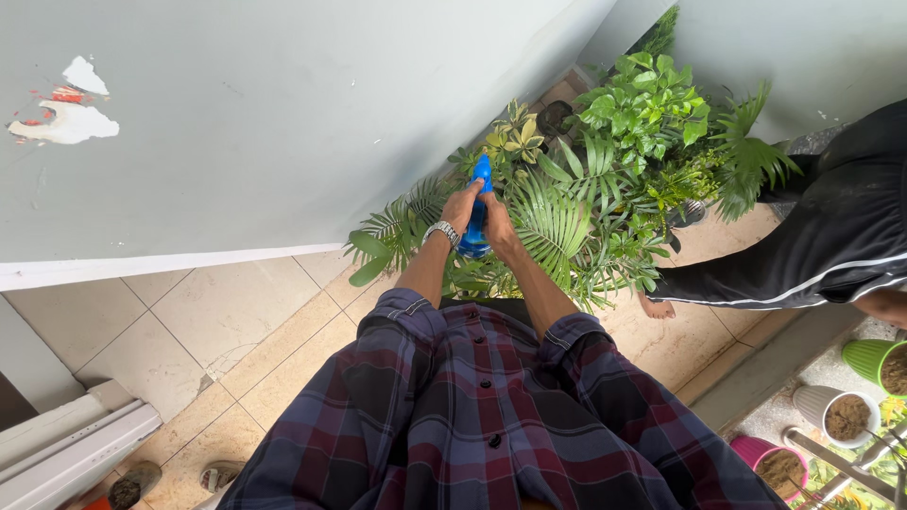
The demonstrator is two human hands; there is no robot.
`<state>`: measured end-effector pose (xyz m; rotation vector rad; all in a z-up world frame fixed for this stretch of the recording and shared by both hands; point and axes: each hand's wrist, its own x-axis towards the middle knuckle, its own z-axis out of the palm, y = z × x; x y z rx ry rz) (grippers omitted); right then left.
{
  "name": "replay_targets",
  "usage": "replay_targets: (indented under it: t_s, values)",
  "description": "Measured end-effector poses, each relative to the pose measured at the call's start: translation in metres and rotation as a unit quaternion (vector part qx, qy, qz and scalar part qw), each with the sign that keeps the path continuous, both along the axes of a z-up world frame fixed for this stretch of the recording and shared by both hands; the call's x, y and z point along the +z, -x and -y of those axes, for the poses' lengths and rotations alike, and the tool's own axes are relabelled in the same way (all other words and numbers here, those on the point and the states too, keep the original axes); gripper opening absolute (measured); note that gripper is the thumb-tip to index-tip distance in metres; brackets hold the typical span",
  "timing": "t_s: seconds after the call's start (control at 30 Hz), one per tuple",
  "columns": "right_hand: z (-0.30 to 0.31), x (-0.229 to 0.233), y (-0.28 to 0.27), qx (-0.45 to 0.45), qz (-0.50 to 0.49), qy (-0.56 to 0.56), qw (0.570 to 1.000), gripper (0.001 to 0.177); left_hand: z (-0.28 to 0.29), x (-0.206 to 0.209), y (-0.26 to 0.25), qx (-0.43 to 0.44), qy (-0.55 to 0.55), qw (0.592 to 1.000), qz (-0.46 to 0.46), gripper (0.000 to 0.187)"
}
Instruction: The person uses a blue spray bottle to water a collection of potted plants arranged on a tiled floor. They systematically mist the leaves of various green plants, including palms and broad-leafed varieties, while standing in a corner of the room.
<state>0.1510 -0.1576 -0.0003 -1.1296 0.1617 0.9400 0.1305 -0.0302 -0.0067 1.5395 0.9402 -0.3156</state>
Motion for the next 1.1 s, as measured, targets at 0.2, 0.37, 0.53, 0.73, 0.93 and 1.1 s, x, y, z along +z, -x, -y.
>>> replay_targets:
  t_s: [0.2,0.37,0.53,0.73,0.93,1.1]
  values:
    - [0.006,-0.031,0.028,0.015,0.161,-0.01,0.987,0.048,0.0,-0.004,0.02,-0.005,-0.043,0.999,0.022,0.082]
    - [0.008,-0.012,0.039,-0.008,0.07,-0.011,0.997,0.047,0.004,-0.009,0.032,0.002,-0.053,0.998,-0.028,0.085]
    - [0.009,-0.039,0.052,0.023,0.116,0.01,0.993,0.052,0.002,-0.017,0.047,0.003,-0.088,0.996,-0.027,0.088]
    - [0.017,-0.012,0.07,0.038,0.18,-0.037,0.982,0.049,0.008,-0.005,0.067,0.013,-0.094,0.994,-0.053,0.089]
    - [0.026,0.006,0.08,0.065,0.18,0.035,0.981,0.056,0.017,-0.007,0.084,0.029,-0.085,0.994,-0.069,0.092]
    - [0.016,-0.003,0.094,0.047,0.099,0.03,0.994,0.05,0.017,-0.015,0.102,0.04,-0.073,0.995,-0.047,0.093]
